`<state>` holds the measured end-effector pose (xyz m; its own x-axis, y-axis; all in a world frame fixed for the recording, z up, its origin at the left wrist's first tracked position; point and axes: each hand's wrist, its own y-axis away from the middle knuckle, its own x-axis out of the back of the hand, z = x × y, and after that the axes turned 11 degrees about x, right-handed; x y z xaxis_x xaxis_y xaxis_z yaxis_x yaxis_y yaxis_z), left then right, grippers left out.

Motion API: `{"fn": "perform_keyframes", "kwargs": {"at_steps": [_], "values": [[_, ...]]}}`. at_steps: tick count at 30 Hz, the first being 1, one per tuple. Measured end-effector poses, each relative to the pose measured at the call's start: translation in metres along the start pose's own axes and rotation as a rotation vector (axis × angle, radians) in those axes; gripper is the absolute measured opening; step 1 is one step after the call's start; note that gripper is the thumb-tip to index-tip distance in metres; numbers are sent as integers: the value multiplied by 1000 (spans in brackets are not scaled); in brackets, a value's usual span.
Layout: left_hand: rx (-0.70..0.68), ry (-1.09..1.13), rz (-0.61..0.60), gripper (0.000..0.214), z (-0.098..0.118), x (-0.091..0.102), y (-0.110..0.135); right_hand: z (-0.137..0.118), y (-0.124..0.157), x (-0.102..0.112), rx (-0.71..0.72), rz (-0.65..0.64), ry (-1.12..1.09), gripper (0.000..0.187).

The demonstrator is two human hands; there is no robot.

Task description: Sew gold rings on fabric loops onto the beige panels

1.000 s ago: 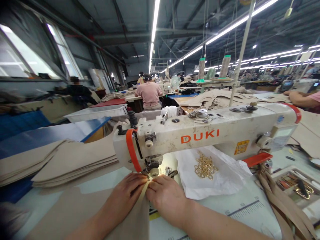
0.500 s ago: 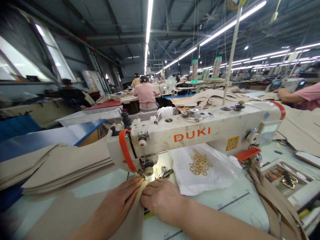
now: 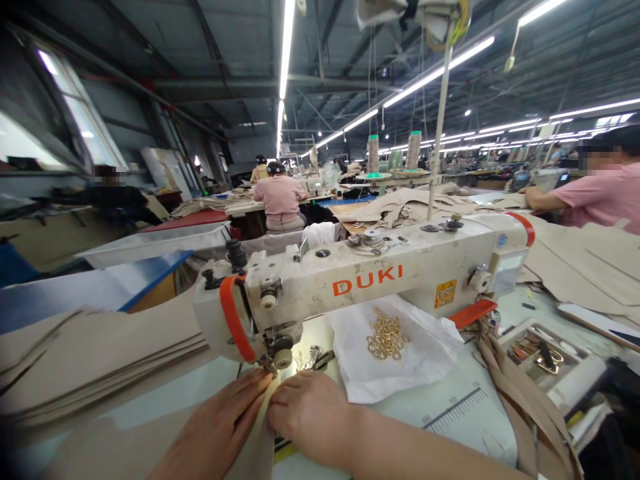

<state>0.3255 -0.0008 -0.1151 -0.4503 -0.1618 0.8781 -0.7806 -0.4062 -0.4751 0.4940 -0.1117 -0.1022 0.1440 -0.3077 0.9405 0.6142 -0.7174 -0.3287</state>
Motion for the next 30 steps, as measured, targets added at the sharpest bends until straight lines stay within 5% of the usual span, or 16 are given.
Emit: {"fn": "perform_keyframes", "kwargs": {"at_steps": [25, 30], "values": [[238, 122, -167, 33, 8, 6, -11, 5, -4, 4, -37, -70, -58, 10], [220, 134, -116, 33, 6, 12, 10, -6, -4, 1, 40, -15, -96, 10]]}}
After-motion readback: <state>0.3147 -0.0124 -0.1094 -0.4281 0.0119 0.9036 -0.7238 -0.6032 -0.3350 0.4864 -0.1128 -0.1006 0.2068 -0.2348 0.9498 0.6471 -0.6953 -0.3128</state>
